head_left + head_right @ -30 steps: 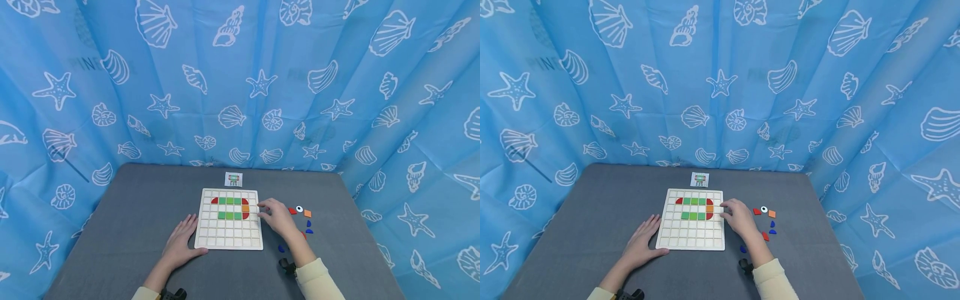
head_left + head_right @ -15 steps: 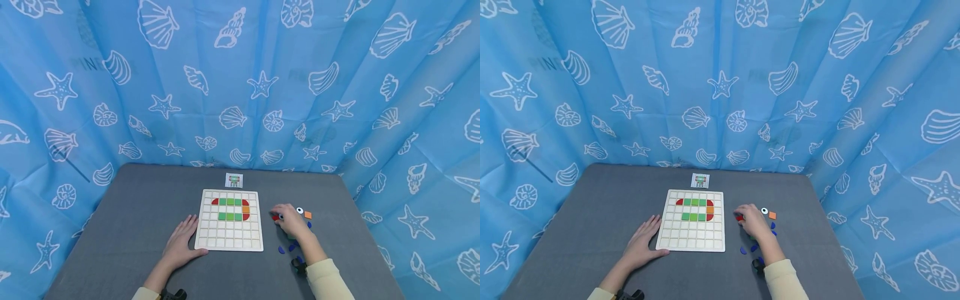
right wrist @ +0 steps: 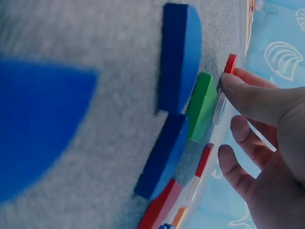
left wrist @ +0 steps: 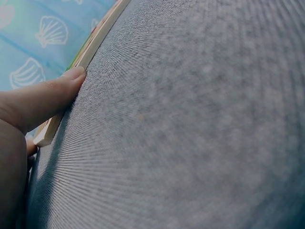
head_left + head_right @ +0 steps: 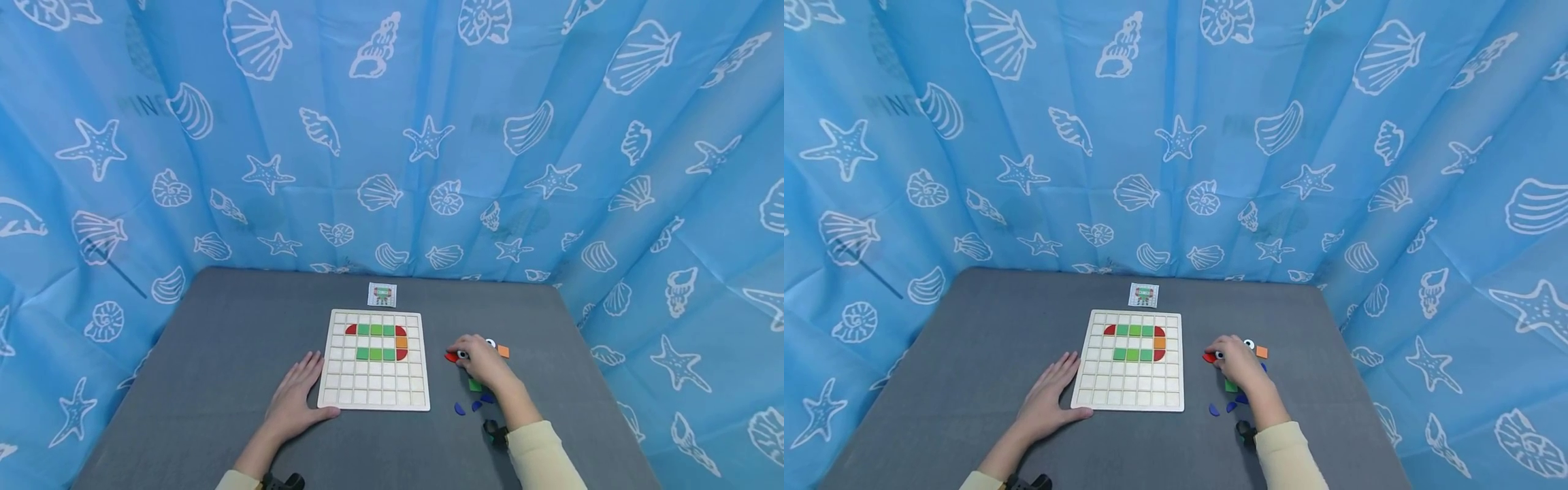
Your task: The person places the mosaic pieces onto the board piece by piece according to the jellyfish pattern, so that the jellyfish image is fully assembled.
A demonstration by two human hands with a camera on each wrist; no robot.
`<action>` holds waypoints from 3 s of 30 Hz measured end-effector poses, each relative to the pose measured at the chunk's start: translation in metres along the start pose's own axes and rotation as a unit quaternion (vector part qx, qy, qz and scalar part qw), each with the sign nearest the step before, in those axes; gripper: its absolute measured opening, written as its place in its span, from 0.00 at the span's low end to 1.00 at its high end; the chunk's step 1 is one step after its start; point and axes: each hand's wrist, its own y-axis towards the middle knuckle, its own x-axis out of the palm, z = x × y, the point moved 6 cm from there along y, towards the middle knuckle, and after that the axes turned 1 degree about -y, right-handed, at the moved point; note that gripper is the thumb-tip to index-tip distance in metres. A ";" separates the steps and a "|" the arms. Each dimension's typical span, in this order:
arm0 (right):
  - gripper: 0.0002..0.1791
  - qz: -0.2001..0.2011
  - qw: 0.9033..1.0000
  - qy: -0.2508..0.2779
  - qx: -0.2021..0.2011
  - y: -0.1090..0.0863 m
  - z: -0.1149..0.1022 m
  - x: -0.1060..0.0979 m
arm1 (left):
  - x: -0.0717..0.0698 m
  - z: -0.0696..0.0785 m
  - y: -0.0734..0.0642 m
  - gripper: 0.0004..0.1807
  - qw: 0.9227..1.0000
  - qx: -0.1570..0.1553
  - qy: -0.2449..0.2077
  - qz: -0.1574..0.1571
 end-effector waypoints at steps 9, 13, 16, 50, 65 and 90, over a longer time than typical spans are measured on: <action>0.13 -0.017 1.000 0.005 0.001 0.005 -0.003 0.000 | -0.002 0.001 0.001 0.64 1.000 0.005 0.000 0.006; 0.13 -0.001 1.000 0.004 -0.002 0.005 -0.014 -0.006 | -0.002 0.001 0.000 0.64 1.000 0.003 0.004 0.003; 0.14 0.018 1.000 0.014 -0.018 0.004 -0.027 -0.012 | -0.002 0.000 0.000 0.65 1.000 0.000 0.001 0.002; 0.12 0.072 0.987 0.060 -0.133 0.022 -0.145 -0.012 | 0.003 -0.003 0.002 0.65 1.000 -0.005 0.014 -0.010; 0.14 0.058 0.989 0.046 -0.126 0.041 -0.183 0.018 | -0.002 0.001 0.002 0.63 1.000 0.010 0.003 0.005; 0.13 0.002 0.995 -0.005 -0.100 0.066 -0.199 0.057 | -0.004 0.003 0.001 0.62 1.000 0.016 0.006 0.018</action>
